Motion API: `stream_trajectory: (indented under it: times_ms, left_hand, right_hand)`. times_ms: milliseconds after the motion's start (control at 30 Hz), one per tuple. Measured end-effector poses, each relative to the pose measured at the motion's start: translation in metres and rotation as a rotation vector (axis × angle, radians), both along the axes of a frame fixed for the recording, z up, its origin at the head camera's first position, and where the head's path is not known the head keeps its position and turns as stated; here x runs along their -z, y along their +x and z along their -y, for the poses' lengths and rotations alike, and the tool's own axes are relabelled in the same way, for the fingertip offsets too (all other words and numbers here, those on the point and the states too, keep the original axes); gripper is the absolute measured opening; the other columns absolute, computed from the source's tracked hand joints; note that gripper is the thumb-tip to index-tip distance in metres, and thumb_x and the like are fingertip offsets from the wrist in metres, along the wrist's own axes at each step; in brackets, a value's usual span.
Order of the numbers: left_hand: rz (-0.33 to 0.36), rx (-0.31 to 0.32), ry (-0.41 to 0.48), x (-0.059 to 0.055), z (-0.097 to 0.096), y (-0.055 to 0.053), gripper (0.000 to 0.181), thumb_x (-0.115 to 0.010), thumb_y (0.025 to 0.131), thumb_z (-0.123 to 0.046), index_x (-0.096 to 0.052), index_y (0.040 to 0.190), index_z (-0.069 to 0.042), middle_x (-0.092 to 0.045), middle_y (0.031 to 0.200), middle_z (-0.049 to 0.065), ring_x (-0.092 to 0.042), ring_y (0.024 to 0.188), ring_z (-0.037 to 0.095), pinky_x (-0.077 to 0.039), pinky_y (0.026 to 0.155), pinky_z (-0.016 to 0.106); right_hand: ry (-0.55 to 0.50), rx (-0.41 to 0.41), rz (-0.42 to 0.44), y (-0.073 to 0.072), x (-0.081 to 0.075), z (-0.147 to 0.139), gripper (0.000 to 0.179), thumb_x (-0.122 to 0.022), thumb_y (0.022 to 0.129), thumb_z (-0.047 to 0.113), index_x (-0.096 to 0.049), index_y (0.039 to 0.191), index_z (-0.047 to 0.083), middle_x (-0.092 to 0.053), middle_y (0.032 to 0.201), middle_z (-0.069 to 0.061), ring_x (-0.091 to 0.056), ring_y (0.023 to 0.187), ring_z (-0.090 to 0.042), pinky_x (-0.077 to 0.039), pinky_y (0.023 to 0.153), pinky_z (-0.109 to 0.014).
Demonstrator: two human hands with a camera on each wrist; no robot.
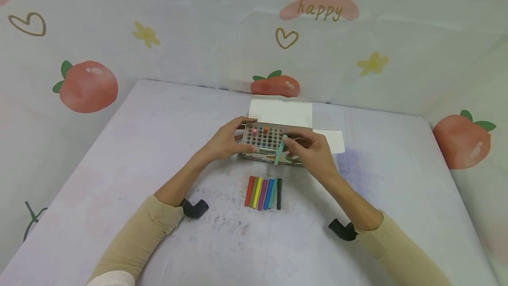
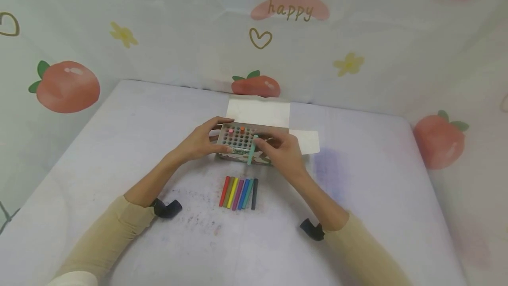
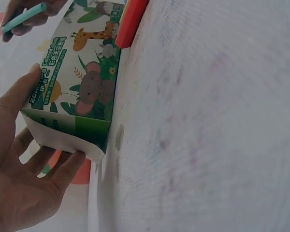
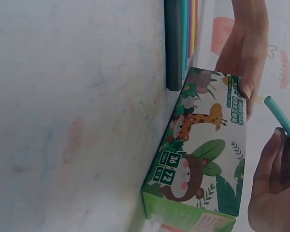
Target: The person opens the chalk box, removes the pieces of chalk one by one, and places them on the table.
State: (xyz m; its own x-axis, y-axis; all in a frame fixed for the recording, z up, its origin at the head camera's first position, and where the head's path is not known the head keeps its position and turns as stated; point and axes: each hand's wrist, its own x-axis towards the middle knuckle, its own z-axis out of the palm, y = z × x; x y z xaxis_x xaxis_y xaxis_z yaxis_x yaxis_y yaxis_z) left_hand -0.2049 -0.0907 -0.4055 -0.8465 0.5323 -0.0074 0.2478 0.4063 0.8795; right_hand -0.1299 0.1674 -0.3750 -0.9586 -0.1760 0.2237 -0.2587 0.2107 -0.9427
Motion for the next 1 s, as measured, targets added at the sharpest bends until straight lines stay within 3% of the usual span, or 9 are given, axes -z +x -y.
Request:
stream_trajectory:
  times_ms: [200,333,533,833,1000]
  left_hand:
    - [-0.003,0.006,0.012,0.0,0.001,-0.001,0.079,-0.085,0.08,-0.021,-0.043,0.147,-0.016,-0.043,0.147,0.008,-0.04,0.138,0.03,-0.046,0.11,0.037]
    - [0.001,0.004,0.011,-0.001,0.001,-0.001,0.08,-0.086,0.08,-0.021,-0.044,0.147,-0.017,-0.042,0.148,0.008,-0.04,0.138,0.03,-0.046,0.11,0.037]
    - [0.027,-0.002,0.021,0.0,0.001,0.0,0.08,-0.086,0.08,-0.021,-0.043,0.148,-0.017,-0.042,0.148,0.009,-0.039,0.139,0.031,-0.045,0.111,0.039]
    - [0.015,0.003,0.008,0.0,0.002,0.0,0.081,-0.086,0.079,-0.025,-0.043,0.148,-0.02,-0.037,0.153,0.005,-0.037,0.14,0.029,-0.043,0.112,0.037]
    - [0.014,0.005,0.013,-0.001,0.001,0.0,0.081,-0.087,0.079,-0.024,-0.044,0.147,-0.02,-0.038,0.152,0.006,-0.038,0.139,0.029,-0.044,0.112,0.037]
  right_hand:
    - [0.025,0.003,0.064,0.006,0.003,-0.006,0.025,-0.066,0.096,0.008,-0.069,0.118,-0.003,-0.068,0.103,-0.014,-0.07,0.074,-0.03,-0.063,0.068,-0.038]
    - [0.027,0.001,0.084,0.009,0.006,-0.01,0.025,-0.066,0.096,0.008,-0.068,0.118,-0.005,-0.067,0.104,-0.018,-0.07,0.073,-0.028,-0.063,0.069,-0.042]
    - [0.027,-0.005,0.139,0.016,0.007,-0.014,0.027,-0.067,0.096,0.012,-0.068,0.119,-0.003,-0.07,0.101,-0.011,-0.069,0.074,-0.032,-0.063,0.07,-0.037]
    - [0.047,-0.01,0.228,0.023,0.012,-0.023,0.03,-0.067,0.096,0.014,-0.068,0.12,-0.005,-0.073,0.096,-0.01,-0.07,0.069,-0.025,-0.062,0.072,-0.033]
    - [0.058,-0.028,0.268,0.027,0.016,-0.027,0.029,-0.067,0.097,0.016,-0.069,0.12,0.0,-0.073,0.095,-0.013,-0.07,0.076,-0.034,-0.062,0.071,-0.036]
